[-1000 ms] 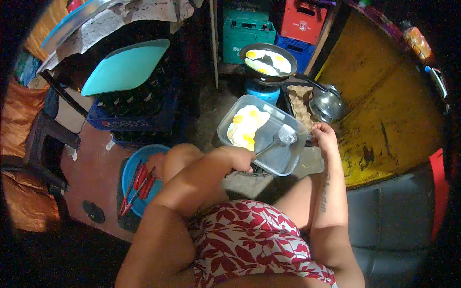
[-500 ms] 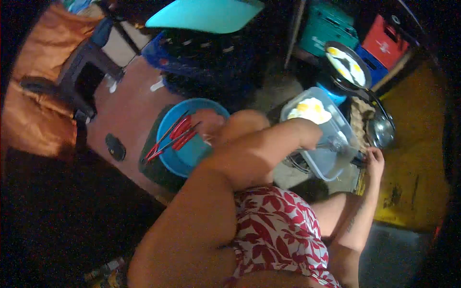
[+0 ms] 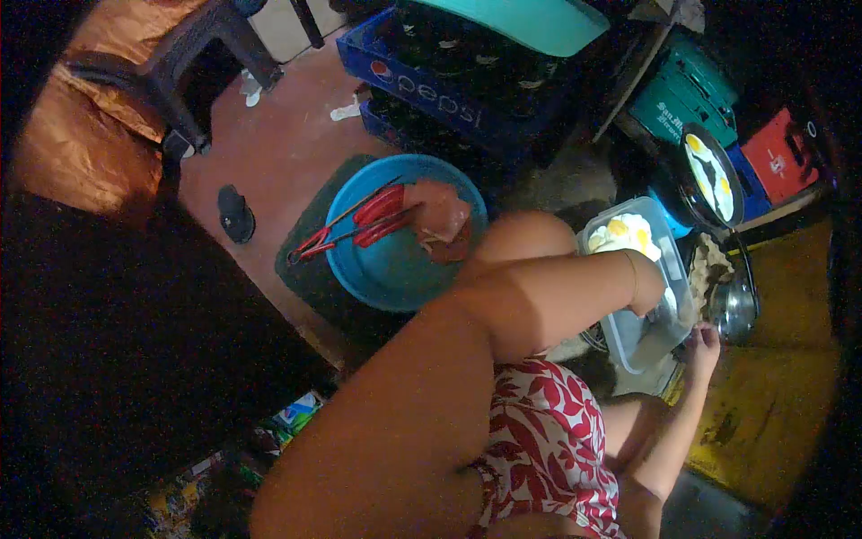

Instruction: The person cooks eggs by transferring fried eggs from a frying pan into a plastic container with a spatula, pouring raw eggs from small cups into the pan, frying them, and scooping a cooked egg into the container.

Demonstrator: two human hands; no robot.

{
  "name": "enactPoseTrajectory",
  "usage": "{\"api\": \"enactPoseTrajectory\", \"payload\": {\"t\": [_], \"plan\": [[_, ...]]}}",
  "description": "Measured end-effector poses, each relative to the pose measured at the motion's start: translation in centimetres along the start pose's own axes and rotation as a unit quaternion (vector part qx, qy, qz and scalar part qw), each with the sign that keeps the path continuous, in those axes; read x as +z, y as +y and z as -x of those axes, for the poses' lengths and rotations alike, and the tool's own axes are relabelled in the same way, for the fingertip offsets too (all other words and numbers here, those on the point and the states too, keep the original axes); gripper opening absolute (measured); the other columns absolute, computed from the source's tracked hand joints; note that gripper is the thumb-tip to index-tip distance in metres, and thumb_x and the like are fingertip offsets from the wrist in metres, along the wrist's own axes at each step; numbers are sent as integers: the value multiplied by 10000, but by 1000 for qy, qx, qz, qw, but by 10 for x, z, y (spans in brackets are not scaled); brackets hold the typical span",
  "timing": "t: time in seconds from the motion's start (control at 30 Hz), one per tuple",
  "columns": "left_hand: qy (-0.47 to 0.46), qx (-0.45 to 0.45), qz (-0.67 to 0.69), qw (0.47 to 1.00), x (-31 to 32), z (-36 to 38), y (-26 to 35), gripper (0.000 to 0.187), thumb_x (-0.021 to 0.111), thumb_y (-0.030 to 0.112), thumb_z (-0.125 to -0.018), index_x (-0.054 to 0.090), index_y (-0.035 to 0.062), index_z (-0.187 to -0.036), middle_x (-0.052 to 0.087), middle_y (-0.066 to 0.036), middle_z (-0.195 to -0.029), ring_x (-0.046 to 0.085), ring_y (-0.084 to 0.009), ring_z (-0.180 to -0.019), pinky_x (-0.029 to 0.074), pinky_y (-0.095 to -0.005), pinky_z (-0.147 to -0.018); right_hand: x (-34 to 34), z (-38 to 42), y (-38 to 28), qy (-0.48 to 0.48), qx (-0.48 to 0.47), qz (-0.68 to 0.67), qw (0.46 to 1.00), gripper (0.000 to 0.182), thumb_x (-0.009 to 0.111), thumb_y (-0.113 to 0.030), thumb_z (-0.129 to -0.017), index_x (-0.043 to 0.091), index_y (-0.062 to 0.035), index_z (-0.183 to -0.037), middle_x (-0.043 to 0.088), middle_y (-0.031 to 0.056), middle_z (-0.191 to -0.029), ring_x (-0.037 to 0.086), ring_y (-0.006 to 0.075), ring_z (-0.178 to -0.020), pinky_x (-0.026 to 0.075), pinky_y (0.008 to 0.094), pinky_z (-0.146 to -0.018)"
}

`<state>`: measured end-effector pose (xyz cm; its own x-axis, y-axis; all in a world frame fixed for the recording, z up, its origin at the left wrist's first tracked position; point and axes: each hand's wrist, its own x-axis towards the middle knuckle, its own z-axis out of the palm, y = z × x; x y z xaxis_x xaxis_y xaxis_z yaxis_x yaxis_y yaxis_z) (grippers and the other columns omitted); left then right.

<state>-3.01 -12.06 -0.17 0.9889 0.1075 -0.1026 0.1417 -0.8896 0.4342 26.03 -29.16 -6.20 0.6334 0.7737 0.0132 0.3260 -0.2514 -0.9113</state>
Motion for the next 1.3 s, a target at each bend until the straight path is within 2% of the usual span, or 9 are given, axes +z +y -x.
{"api": "enactPoseTrajectory", "payload": {"t": [0.17, 0.23, 0.3, 0.37, 0.7, 0.83, 0.87, 1.0, 1.3], "plan": [[-6, -5, 1, 1000, -5, 14, 11, 311, 682, 302, -779, 714, 41, -945, 697, -160, -942, 663, -336, -890, 516, -466, -795, 11, 5, 2, -31, -64, 81, 994, 27, 595, -51, -882, 586, -45, -906, 568, -5, -805, 509, 95, -724, 416, 247, -657], [-45, -11, 16, 999, -12, 18, 12, 330, 682, 292, -783, 681, 43, -1000, 688, -171, -961, 658, -353, -892, 517, -468, -797, 15, 14, -30, -100, -51, 261, 959, 85, 620, -59, -861, 592, -16, -929, 612, 37, -852, 559, 118, -806, 446, 260, -722], [12, -10, 29, 999, -7, 23, 11, 340, 686, 280, -780, 650, 60, -1035, 676, -186, -960, 653, -367, -885, 513, -475, -776, 25, 27, -49, -100, -28, 262, 959, 176, 651, -89, -840, 602, 4, -981, 644, 80, -897, 587, 142, -847, 468, 284, -756], [-47, -14, 52, 997, -16, 27, 13, 350, 686, 276, -784, 623, 72, -1062, 666, -204, -929, 649, -376, -880, 506, -479, -765, 28, 36, -59, -113, -41, 267, 956, 242, 667, -118, -831, 609, 6, -1031, 659, 96, -927, 602, 176, -859, 484, 319, -778], [-110, -32, 59, 992, -2, 17, 5, 539, 663, 315, -827, 512, 69, -1282, 632, -248, -1049, 609, -398, -998, 472, -477, -853, 7, 57, -101, -222, 16, 331, 917, 423, 702, -244, -825, 589, -84, -1200, 658, 146, -1019, 630, 295, -939, 495, 378, -824], [-105, -54, 48, 992, -6, 13, 9, 555, 674, 359, -817, 526, 43, -1248, 638, -240, -1040, 615, -405, -981, 481, -461, -841, -6, 57, -96, -234, 6, 320, 918, 488, 690, -314, -835, 559, -92, -1250, 656, 162, -1055, 629, 303, -978, 495, 390, -850], [-56, -49, 42, 996, 0, 14, 6, 402, 684, 331, -800, 586, 37, -1058, 654, -207, -936, 624, -387, -894, 484, -460, -789, -9, 56, -92, -231, -1, 314, 921, 493, 692, -313, -835, 558, -90, -1253, 653, 165, -1067, 626, 302, -987, 492, 387, -863], [-143, -97, -31, 984, 10, 3, 1, 400, 683, 390, -803, 670, 11, -929, 672, -197, -914, 648, -358, -861, 502, -443, -772, -19, 58, -93, -223, 27, 287, 931, 504, 694, -317, -837, 554, -85, -1263, 642, 168, -1096, 615, 295, -1015, 482, 374, -892], [-226, -60, -16, 972, 26, -2, 13, 406, 627, 398, -835, 686, 4, -915, 676, -201, -887, 655, -357, -819, 509, -449, -742, -31, 61, -95, -213, 20, 262, 941, 506, 697, -334, -834, 558, -94, -1257, 642, 162, -1088, 612, 286, -1019, 478, 366, -888]]}}
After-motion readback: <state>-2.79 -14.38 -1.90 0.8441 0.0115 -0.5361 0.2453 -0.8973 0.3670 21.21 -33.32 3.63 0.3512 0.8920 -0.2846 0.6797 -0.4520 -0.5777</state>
